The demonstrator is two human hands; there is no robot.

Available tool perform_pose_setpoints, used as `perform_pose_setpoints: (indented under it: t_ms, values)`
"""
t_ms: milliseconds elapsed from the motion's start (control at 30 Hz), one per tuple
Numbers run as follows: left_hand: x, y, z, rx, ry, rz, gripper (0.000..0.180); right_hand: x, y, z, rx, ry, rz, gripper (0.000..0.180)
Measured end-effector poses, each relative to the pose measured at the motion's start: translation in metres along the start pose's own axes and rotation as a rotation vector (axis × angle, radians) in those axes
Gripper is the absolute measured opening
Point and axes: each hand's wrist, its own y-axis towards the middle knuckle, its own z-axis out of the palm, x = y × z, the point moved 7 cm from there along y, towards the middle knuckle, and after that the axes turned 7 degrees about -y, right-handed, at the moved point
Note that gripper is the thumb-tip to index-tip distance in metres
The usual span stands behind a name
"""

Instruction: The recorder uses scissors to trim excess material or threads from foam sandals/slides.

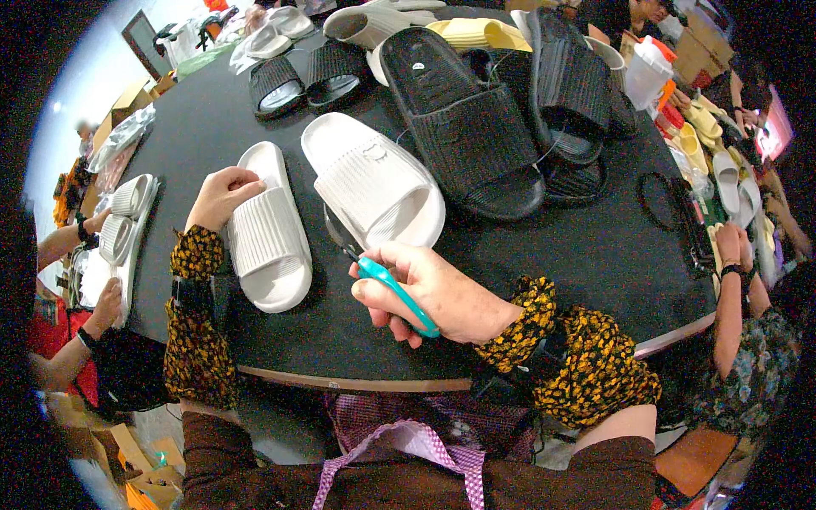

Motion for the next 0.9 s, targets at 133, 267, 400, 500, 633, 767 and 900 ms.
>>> perform_pose_setpoints:
  t_ms: [133, 267, 400, 500, 633, 767, 900]
  values:
    - [-0.001, 0.006, 0.002, 0.028, 0.19, 0.067, 0.028, 0.001, 0.0, 0.001, -0.01, 0.001, 0.007, 0.031]
    - [0.002, 0.006, 0.005, 0.066, 0.272, 0.043, 0.02, 0.0, 0.001, 0.0, -0.025, -0.011, 0.019, 0.032]
    - [0.006, 0.001, -0.01, -0.111, 0.08, 0.098, 0.019, -0.001, 0.001, -0.001, -0.03, -0.022, 0.014, 0.033]
    - [0.017, -0.004, -0.025, -0.269, -0.221, 0.086, 0.016, 0.0, 0.0, 0.0, -0.016, -0.014, 0.017, 0.033]
    - [0.014, -0.01, -0.037, -0.429, -0.483, 0.009, 0.013, -0.002, -0.002, -0.002, -0.016, -0.021, 0.007, 0.034]
    - [0.022, -0.016, -0.049, -0.558, -0.689, -0.002, 0.016, -0.003, -0.004, -0.003, -0.017, -0.041, 0.003, 0.035]
    - [0.017, -0.029, -0.063, -0.639, -0.784, 0.066, 0.012, -0.002, -0.004, -0.002, -0.009, -0.038, -0.051, 0.034]
